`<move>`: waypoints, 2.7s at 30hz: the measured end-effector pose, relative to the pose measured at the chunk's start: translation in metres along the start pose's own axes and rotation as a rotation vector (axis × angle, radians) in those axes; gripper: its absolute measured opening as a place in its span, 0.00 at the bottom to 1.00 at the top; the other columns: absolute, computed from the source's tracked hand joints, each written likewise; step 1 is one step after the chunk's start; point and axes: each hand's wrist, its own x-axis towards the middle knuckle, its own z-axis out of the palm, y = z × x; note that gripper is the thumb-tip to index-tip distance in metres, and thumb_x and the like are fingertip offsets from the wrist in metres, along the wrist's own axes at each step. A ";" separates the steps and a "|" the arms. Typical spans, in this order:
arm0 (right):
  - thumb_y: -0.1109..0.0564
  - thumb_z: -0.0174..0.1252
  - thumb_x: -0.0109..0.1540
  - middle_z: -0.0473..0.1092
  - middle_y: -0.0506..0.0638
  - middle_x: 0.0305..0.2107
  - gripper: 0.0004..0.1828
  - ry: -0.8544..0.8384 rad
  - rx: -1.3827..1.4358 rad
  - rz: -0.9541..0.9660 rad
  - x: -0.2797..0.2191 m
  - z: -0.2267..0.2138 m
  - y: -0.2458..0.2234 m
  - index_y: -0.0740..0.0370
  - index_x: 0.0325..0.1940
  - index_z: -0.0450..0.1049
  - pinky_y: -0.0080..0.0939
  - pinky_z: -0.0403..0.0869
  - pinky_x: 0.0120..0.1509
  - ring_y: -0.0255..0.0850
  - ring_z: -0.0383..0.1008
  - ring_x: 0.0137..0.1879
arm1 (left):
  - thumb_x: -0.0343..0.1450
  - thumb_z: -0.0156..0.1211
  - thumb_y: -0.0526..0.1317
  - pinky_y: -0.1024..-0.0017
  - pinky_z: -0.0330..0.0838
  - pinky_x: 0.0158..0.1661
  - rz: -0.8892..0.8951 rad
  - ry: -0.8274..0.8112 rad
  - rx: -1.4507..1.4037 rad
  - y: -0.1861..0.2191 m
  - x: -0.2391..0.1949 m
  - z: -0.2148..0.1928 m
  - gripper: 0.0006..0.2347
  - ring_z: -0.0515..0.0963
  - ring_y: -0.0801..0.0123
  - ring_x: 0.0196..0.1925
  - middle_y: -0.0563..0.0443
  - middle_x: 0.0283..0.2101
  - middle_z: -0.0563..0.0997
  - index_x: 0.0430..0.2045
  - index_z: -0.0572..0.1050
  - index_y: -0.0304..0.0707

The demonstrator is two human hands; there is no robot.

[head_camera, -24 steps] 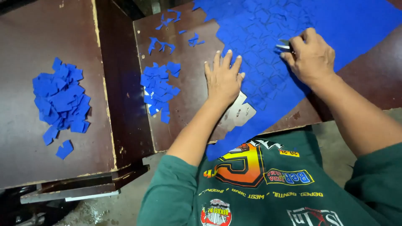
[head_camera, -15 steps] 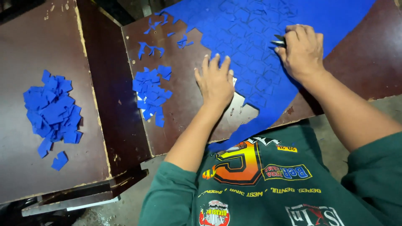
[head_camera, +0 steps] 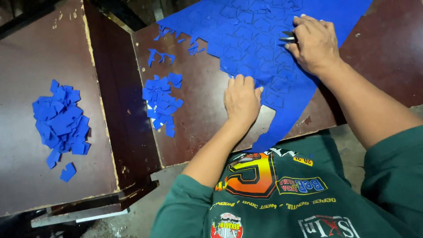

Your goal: Using a small hand tool to precisely cut out pre-marked geometric shapes from a large sheet of blue fabric on a work table.

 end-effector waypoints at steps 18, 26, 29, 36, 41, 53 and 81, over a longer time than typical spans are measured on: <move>0.46 0.73 0.59 0.79 0.51 0.58 0.21 0.056 0.000 -0.171 0.012 0.006 0.026 0.60 0.46 0.74 0.48 0.71 0.59 0.48 0.79 0.68 | 0.60 0.68 0.44 0.78 0.54 0.11 -1.070 -0.702 -1.066 0.022 0.062 -0.024 0.42 0.71 0.75 0.12 0.37 0.31 0.78 0.68 0.54 0.20; 0.47 0.72 0.60 0.77 0.55 0.58 0.21 -0.005 0.040 -0.215 0.018 0.004 0.031 0.62 0.47 0.74 0.50 0.74 0.59 0.51 0.77 0.69 | 0.66 0.65 0.39 0.74 0.51 0.10 -0.948 -0.834 -1.013 0.025 0.067 -0.024 0.15 0.68 0.70 0.08 0.36 0.18 0.77 0.30 0.63 0.31; 0.48 0.71 0.59 0.77 0.56 0.58 0.22 -0.032 0.039 -0.246 0.022 -0.004 0.028 0.63 0.49 0.73 0.50 0.74 0.61 0.51 0.76 0.69 | 0.67 0.63 0.39 0.75 0.54 0.10 -0.948 -0.862 -1.015 0.025 0.069 -0.023 0.18 0.70 0.71 0.10 0.33 0.21 0.78 0.41 0.63 0.24; 0.56 0.68 0.70 0.73 0.59 0.42 0.14 0.202 0.131 -0.165 0.023 -0.044 0.003 0.67 0.53 0.75 0.50 0.69 0.47 0.54 0.72 0.43 | 0.71 0.59 0.37 0.72 0.52 0.12 -0.908 -0.761 -1.021 0.029 0.062 -0.016 0.11 0.62 0.71 0.08 0.38 0.17 0.76 0.30 0.60 0.34; 0.56 0.45 0.74 0.71 0.56 0.35 0.17 0.065 0.603 0.320 0.007 -0.101 -0.063 0.70 0.61 0.70 0.48 0.69 0.49 0.49 0.72 0.41 | 0.71 0.58 0.35 0.71 0.52 0.12 -0.960 -0.649 -1.105 0.036 0.068 -0.013 0.14 0.61 0.70 0.08 0.39 0.16 0.74 0.23 0.56 0.40; 0.52 0.44 0.74 0.74 0.53 0.26 0.16 0.000 0.825 0.763 -0.031 -0.081 -0.074 0.55 0.56 0.76 0.48 0.73 0.38 0.48 0.74 0.32 | 0.69 0.58 0.36 0.78 0.64 0.11 -0.784 -0.500 -1.076 0.036 0.066 0.017 0.12 0.75 0.71 0.09 0.39 0.16 0.79 0.34 0.73 0.18; 0.55 0.43 0.69 0.67 0.54 0.19 0.17 -0.050 1.456 1.251 -0.027 -0.087 -0.147 0.69 0.48 0.74 0.30 0.59 0.13 0.34 0.60 0.13 | 0.69 0.63 0.39 0.81 0.64 0.11 -0.881 -0.345 -1.228 0.029 0.072 0.013 0.10 0.71 0.75 0.10 0.46 0.13 0.73 0.21 0.72 0.31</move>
